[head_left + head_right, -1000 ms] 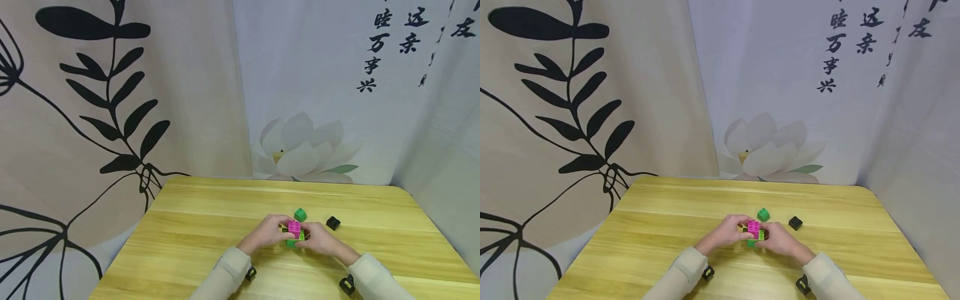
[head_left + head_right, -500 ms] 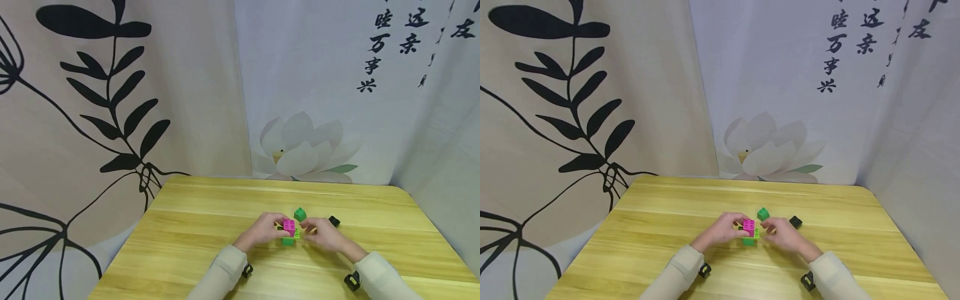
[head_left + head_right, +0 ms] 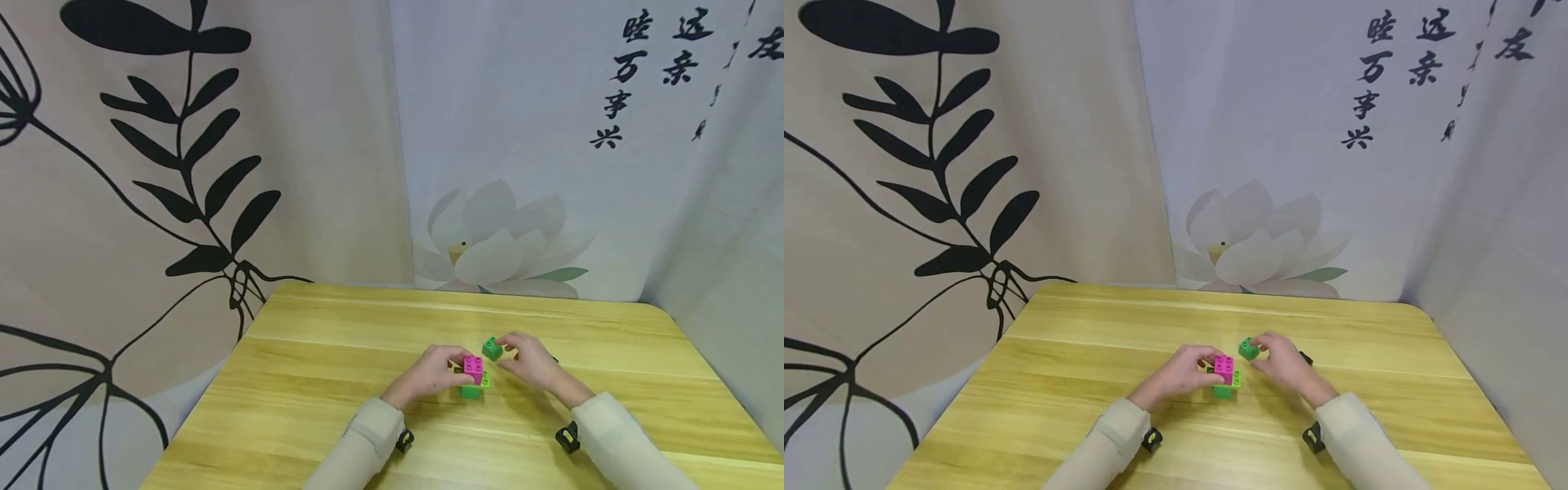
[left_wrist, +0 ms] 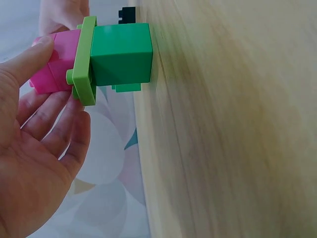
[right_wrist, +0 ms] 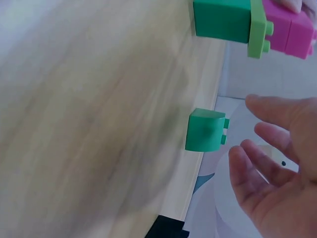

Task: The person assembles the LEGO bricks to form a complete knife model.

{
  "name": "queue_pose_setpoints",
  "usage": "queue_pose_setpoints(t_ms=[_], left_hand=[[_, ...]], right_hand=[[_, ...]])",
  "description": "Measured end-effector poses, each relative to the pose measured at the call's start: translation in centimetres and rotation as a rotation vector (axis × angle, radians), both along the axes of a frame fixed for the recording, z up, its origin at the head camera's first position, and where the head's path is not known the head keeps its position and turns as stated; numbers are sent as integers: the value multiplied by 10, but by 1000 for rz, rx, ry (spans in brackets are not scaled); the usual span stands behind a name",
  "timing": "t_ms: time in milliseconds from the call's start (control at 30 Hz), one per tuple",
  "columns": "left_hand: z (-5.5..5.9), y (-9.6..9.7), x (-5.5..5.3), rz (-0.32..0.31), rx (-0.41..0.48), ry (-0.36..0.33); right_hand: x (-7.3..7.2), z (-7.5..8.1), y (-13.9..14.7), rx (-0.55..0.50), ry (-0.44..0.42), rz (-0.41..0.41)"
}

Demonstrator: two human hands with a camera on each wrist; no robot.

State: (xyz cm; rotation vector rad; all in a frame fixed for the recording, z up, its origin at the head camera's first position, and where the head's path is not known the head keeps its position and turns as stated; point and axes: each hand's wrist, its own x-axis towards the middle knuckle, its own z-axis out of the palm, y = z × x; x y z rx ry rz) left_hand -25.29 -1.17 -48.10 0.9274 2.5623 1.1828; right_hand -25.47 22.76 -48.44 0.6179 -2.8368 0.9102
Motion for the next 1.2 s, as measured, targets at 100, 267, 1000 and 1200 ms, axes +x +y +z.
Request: queue_pose_setpoints(t_ms=[100,267,1000,1200], left_hand=[[-1,0,-1,-2,0,2],[-1,0,-1,-2,8,-1],[-6,1,-1,28,15,-30],[-4,1,-1,19,22,-27]], right_hand=[[-5,-1,1,11,1,-1],[-6,0,8,48,14,-1],[0,-4,66,160,43,-42],[1,-7,76,162,22,-46]])
